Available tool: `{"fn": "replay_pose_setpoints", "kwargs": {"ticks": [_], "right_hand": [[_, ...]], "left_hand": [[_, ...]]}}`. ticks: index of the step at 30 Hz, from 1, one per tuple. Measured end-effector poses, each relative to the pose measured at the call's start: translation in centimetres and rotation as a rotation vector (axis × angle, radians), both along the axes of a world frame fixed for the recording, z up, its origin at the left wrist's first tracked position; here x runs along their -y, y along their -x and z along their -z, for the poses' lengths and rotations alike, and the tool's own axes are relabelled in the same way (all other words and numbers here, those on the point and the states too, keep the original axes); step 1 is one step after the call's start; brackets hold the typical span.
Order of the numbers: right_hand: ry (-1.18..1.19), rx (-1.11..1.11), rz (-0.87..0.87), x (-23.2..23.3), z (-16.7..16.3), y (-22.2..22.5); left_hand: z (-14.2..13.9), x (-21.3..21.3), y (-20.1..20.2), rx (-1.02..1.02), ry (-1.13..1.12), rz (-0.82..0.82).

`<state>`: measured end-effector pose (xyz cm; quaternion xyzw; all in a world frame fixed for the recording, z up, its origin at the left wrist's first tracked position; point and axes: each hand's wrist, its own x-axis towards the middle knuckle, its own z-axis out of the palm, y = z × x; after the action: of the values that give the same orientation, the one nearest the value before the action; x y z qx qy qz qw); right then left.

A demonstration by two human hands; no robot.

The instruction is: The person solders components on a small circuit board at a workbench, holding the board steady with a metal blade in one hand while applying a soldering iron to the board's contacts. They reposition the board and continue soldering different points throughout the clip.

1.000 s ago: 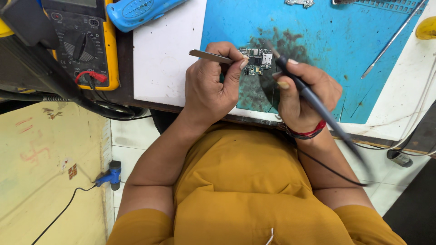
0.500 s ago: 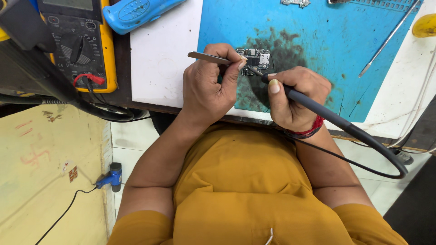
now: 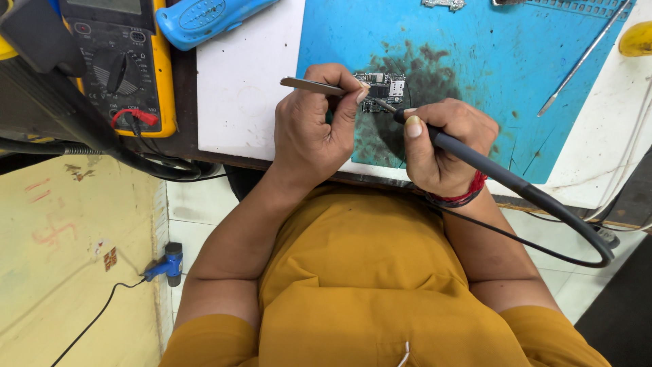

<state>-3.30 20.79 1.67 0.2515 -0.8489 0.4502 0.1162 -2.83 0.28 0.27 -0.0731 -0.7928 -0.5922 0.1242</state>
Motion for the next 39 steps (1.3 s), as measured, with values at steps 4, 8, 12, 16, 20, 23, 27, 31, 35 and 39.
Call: {"fn": "replay_pose_setpoints", "kwargs": {"ticks": [4,8,12,16,20,23,27,31,35,39], "right_hand": [[0.014,-0.008,-0.006,0.07,0.02,0.11],[0.002,0.0,-0.003,0.04,-0.01,0.09],[0.01,0.001,-0.007,0.06,0.03,0.08],[0.015,-0.005,-0.001,0.11,0.07,0.04],[0.009,0.001,-0.006,0.01,0.06,0.08],[0.02,-0.006,-0.011,0.05,0.11,0.09],[0.015,0.0,-0.005,0.08,0.09,0.03],[0.015,-0.006,-0.006,0.12,0.06,0.04],[0.017,-0.005,-0.014,0.12,0.03,0.09],[0.014,0.004,-0.01,0.13,-0.02,0.04]], "left_hand": [[0.0,-0.05,0.05,-0.003,-0.002,-0.003],[-0.05,-0.11,0.02,0.0,-0.025,-0.001],[-0.11,-0.12,-0.02,0.002,-0.009,-0.01],[-0.09,-0.07,0.03,-0.001,-0.009,-0.008],[-0.06,-0.07,0.03,0.003,-0.016,-0.002],[-0.07,-0.11,-0.04,0.005,0.01,-0.015],[-0.06,-0.06,-0.05,-0.012,-0.008,-0.008],[-0.04,-0.05,-0.04,-0.008,0.001,-0.009],[0.0,-0.06,-0.04,-0.006,0.008,-0.009],[0.04,-0.1,-0.01,0.0,0.005,-0.007]]}}
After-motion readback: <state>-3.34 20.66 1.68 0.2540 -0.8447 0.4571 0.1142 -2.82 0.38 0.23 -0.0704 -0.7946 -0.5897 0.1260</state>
